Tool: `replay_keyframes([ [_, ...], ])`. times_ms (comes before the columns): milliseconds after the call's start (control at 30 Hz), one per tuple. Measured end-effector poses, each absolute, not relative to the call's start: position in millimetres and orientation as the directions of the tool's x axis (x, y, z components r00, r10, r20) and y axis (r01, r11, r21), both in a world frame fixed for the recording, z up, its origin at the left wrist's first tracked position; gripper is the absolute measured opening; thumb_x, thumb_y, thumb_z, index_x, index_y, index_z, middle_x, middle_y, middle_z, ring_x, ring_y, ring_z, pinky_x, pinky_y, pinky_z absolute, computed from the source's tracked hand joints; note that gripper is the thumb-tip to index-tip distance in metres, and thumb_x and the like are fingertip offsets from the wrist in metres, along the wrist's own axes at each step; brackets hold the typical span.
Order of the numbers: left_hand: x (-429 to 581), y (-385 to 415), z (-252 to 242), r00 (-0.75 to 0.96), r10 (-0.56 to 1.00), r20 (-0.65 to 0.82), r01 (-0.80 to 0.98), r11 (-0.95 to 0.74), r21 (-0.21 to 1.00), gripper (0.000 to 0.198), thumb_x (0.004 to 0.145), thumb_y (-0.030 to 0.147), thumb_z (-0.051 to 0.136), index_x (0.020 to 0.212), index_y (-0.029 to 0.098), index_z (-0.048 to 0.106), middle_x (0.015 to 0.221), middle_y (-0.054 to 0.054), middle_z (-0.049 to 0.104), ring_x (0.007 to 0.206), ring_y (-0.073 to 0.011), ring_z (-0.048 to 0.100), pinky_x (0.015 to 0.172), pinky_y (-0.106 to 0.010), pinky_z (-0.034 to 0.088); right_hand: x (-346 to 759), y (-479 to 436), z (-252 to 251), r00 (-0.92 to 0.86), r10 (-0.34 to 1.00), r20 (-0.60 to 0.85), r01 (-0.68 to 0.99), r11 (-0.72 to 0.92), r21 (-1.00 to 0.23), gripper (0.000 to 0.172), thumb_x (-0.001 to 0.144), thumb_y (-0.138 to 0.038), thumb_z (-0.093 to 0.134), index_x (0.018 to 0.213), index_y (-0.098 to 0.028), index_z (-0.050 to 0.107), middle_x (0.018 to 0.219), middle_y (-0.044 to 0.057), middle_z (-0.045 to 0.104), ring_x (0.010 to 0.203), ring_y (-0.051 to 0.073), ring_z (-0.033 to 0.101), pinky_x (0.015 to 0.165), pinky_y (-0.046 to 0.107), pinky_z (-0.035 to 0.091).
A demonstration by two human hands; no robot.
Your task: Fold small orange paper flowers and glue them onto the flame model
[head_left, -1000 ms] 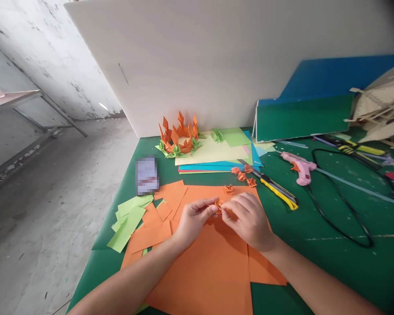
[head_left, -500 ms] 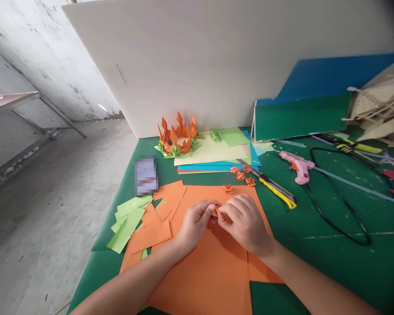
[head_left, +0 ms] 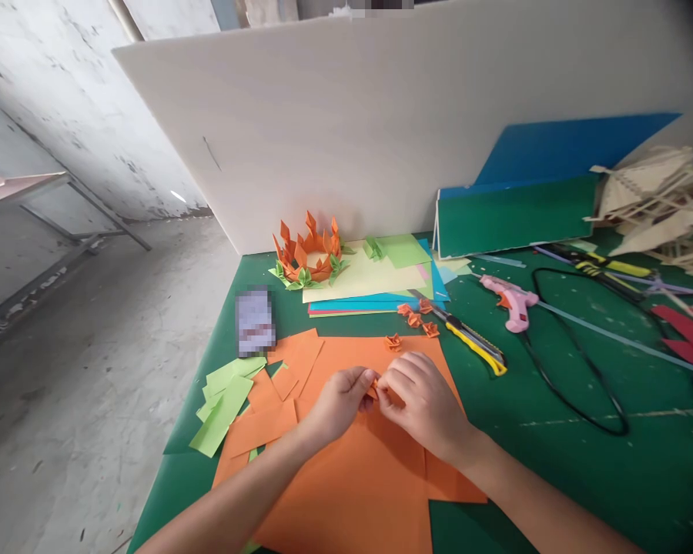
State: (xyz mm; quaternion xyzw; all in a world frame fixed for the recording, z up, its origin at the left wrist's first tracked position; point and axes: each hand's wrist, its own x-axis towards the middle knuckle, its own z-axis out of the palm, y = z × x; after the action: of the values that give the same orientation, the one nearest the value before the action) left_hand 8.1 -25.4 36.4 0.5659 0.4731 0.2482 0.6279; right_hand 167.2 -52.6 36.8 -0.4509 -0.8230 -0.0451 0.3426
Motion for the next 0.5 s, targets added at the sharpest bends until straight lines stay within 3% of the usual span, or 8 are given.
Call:
replay_keyframes([
  [167, 14, -15, 48, 0.453, 0.794, -0.405, 0.291, 0.298, 0.909, 0.048, 0.083, 0.062, 0.048, 0.062, 0.018, 0.051, 0.053, 0.003, 0.046, 0.051, -0.0113, 0.04, 0.055, -0.026, 0.033, 176, -47, 45, -0.399, 0.707, 0.584, 0.762, 0.61, -0.217, 0.024, 0.087, -0.008, 0.048, 0.067, -0.02, 0.044, 0.064, 0.001, 0.047, 0.065, 0.017, 0.043, 0.062, 0.031, 0.036],
  [300, 27, -14, 52, 0.437, 0.818, -0.375, 0.27, 0.278, 0.922, 0.05, 0.085, 0.063, 0.043, 0.062, 0.019, 0.047, 0.053, 0.005, 0.039, 0.05, -0.0096, 0.032, 0.051, -0.025, 0.028, 184, -41, 49, -0.416, 0.702, 0.578, 0.766, 0.613, -0.194, 0.026, 0.088, -0.009, 0.049, 0.065, -0.02, 0.045, 0.063, 0.001, 0.048, 0.065, 0.017, 0.043, 0.062, 0.031, 0.036],
  [367, 32, -13, 52, 0.426, 0.843, -0.329, 0.24, 0.245, 0.939, 0.052, 0.086, 0.065, 0.04, 0.068, 0.018, 0.051, 0.056, 0.005, 0.039, 0.051, -0.0097, 0.032, 0.051, -0.025, 0.028, 189, -38, 50, -0.361, 0.744, 0.562, 0.776, 0.574, -0.262, 0.022, 0.089, -0.011, 0.05, 0.069, -0.019, 0.049, 0.065, 0.002, 0.051, 0.068, 0.018, 0.047, 0.064, 0.031, 0.038],
  [500, 40, -11, 46, 0.441, 0.856, -0.268, 0.147, 0.226, 0.963, 0.055, 0.085, 0.067, 0.041, 0.084, 0.015, 0.059, 0.062, 0.004, 0.042, 0.052, -0.0098, 0.037, 0.052, -0.025, 0.03, 195, -36, 44, -0.145, 0.856, 0.496, 0.721, 0.435, -0.539, 0.011, 0.09, -0.016, 0.054, 0.081, -0.021, 0.057, 0.073, 0.001, 0.058, 0.074, 0.017, 0.055, 0.068, 0.029, 0.042],
])
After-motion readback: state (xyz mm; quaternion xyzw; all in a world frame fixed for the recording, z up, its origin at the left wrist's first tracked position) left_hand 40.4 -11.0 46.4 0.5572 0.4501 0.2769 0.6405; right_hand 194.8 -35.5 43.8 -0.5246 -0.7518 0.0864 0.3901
